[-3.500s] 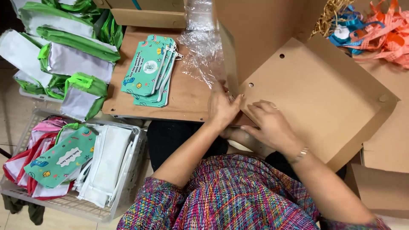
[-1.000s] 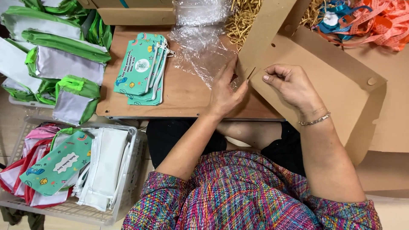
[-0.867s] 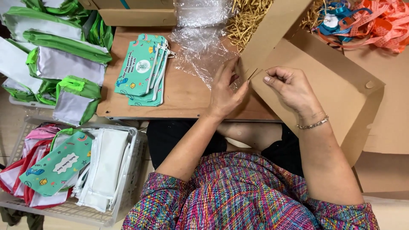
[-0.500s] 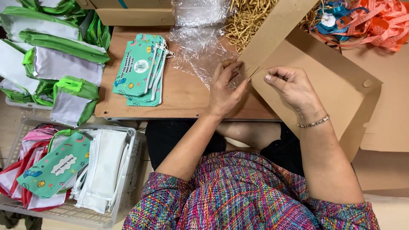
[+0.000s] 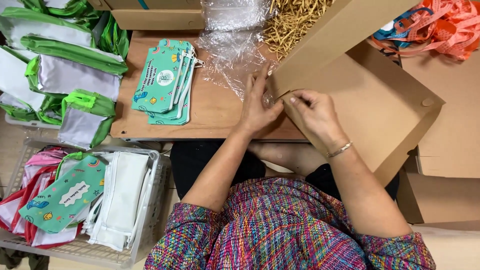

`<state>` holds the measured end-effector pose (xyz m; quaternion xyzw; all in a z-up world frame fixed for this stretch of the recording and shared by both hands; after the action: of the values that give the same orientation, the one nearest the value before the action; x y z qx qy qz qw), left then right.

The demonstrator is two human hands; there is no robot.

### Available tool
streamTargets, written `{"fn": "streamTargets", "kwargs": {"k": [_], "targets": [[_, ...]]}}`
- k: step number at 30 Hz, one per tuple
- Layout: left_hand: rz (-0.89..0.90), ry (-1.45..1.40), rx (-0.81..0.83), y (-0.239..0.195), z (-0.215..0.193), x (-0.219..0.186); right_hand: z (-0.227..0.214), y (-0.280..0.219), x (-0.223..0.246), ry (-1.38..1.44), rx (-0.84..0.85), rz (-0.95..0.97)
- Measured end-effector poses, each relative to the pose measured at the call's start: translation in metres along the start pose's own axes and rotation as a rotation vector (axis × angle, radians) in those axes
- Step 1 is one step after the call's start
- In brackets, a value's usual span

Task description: Assembling a cardboard gift box by folding and tucking flaps.

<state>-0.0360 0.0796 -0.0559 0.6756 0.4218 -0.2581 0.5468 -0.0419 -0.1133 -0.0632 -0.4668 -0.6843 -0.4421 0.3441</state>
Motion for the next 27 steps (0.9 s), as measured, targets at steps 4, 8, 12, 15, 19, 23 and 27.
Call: {"fn": "streamTargets", "kwargs": {"k": [4, 8, 12, 15, 19, 23, 27], "targets": [[-0.078, 0.020, 0.019, -0.003, 0.005, 0.039, 0.025, -0.006, -0.007, -0.196, -0.017, -0.066], [-0.149, 0.241, -0.051, -0.004, 0.005, 0.054, 0.043, -0.012, -0.017, -0.502, 0.064, -0.156], [-0.264, 0.267, 0.026, -0.005, 0.004, 0.061, 0.060, -0.015, -0.019, -0.567, 0.191, -0.068], [-0.283, 0.232, 0.053, -0.006, -0.004, 0.055, 0.061, -0.016, -0.011, -0.568, 0.294, 0.013], [-0.389, -0.212, 0.009, -0.012, -0.002, 0.075, 0.057, -0.019, -0.020, -0.605, 0.318, -0.037], [-0.412, -0.367, -0.075, -0.022, 0.004, 0.132, 0.050, -0.026, -0.035, -0.476, 0.357, -0.082], [-0.274, -0.114, -0.132, -0.018, 0.017, 0.115, 0.042, -0.023, -0.028, -0.456, 0.371, -0.067]]}}
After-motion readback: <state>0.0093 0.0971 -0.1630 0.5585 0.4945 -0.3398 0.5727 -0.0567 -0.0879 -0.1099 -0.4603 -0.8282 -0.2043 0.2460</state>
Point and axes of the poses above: each hand's wrist, its own y-axis towards the middle knuckle, its own z-axis out of the palm, x = y × z, the point moved 1 cm from there along y, towards the middle knuckle, and after that the axes turned 5 degrees about -z, right-handed, at the moved point
